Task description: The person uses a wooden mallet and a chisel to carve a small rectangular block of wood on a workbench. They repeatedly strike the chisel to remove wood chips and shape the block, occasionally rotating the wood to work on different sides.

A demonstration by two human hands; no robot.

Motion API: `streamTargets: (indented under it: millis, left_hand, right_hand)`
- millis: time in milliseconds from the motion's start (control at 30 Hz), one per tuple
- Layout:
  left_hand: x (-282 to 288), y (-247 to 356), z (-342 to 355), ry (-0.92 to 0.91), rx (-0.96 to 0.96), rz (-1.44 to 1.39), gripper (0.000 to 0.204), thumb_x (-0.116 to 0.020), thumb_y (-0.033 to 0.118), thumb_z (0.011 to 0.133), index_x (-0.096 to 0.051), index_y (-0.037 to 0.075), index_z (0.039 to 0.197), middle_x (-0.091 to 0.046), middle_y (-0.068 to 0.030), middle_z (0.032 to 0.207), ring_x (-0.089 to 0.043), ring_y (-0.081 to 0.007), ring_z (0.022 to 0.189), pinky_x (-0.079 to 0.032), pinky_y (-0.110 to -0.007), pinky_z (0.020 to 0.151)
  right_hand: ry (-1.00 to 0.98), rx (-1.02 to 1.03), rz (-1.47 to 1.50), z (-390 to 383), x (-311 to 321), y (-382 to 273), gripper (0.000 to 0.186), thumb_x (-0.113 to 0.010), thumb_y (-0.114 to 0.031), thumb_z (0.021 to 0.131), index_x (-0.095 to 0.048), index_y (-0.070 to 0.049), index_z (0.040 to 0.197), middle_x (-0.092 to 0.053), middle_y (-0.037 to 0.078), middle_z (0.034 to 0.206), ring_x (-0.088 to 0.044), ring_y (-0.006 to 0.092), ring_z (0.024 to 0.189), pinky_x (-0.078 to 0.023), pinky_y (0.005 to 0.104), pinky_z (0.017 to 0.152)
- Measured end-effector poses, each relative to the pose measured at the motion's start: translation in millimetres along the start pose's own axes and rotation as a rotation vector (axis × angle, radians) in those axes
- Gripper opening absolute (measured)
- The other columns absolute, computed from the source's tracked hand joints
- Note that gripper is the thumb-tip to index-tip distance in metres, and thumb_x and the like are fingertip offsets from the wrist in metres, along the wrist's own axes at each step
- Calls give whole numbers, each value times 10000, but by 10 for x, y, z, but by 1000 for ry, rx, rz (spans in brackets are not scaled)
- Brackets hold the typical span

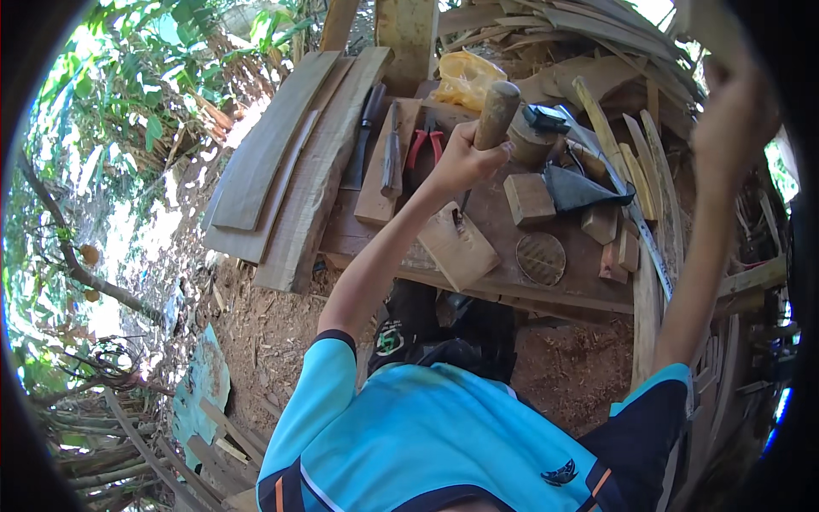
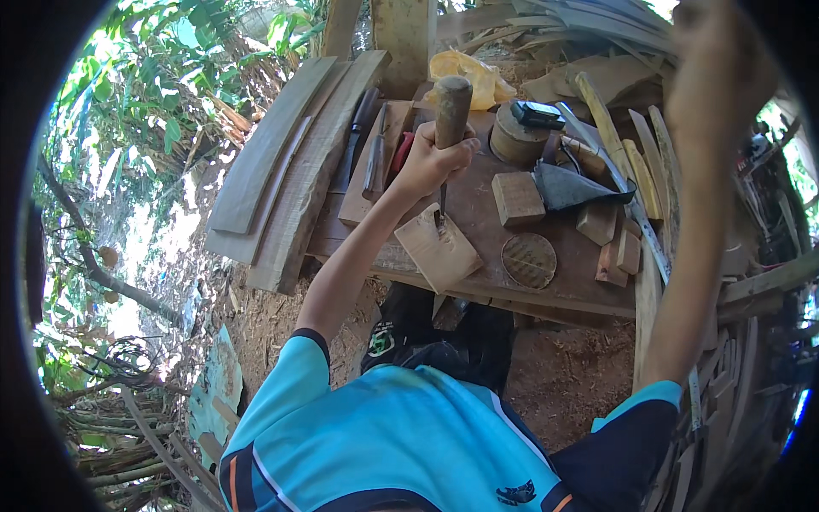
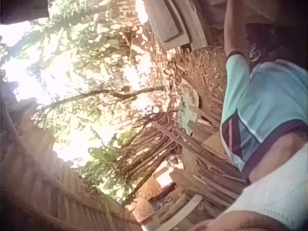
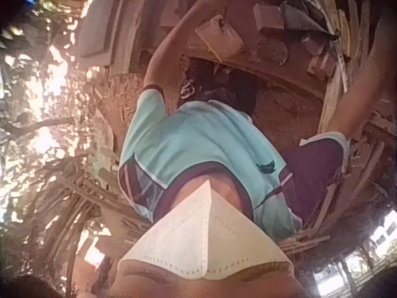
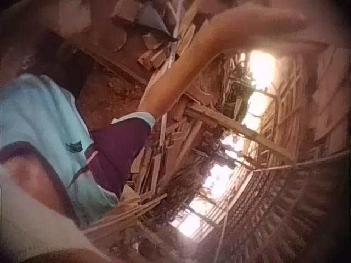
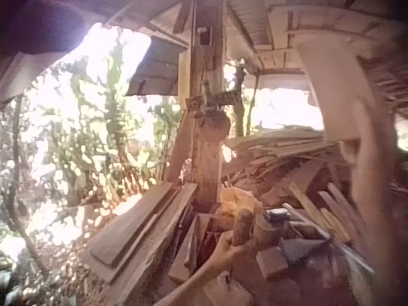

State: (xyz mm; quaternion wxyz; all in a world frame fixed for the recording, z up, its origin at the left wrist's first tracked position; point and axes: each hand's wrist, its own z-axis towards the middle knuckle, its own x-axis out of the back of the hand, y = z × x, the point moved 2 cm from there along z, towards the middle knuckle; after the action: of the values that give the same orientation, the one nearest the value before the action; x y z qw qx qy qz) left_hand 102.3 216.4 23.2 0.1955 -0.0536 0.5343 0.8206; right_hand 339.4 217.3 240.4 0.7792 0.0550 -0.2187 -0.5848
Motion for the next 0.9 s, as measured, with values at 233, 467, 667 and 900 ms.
streamTargets:
  millis: [233,467,667,900]
  left_hand:
    - [139,-30,-37,30,15,68,55,-572,59,754,-535,26,729,-463,20,540,-397,-41,420,-279,-197,371]
    - [55,-59,1,1,30,105,80,-592,87,751,-530,40,732,-476,28,558,-422,-34,448,-311,-195,396]
    - [-26,-37,3,-35,-53,127,90,-597,101,748,-532,42,729,-498,32,588,-450,-32,483,-343,-194,429]
    - [-35,8,-38,-26,-17,116,94,-602,90,735,-521,42,736,-507,27,603,-467,-38,496,-359,-195,448]
  right_hand:
    - [-205,-353,652,171,-21,-551,259,-504,-153,830,-547,-2,1036,-579,100,965,-518,183,935,-384,316,822]
    - [-686,-162,550,-139,-265,-518,250,-461,-158,851,-557,2,1017,-592,79,952,-554,154,909,-405,284,847]
    - [-144,-431,628,278,51,-396,304,-459,-222,875,-563,-6,1063,-584,73,1026,-516,132,1012,-395,271,865]
    - [-95,106,353,40,-233,-164,296,-443,-198,883,-547,-43,1112,-568,102,1074,-544,166,979,-417,283,850]
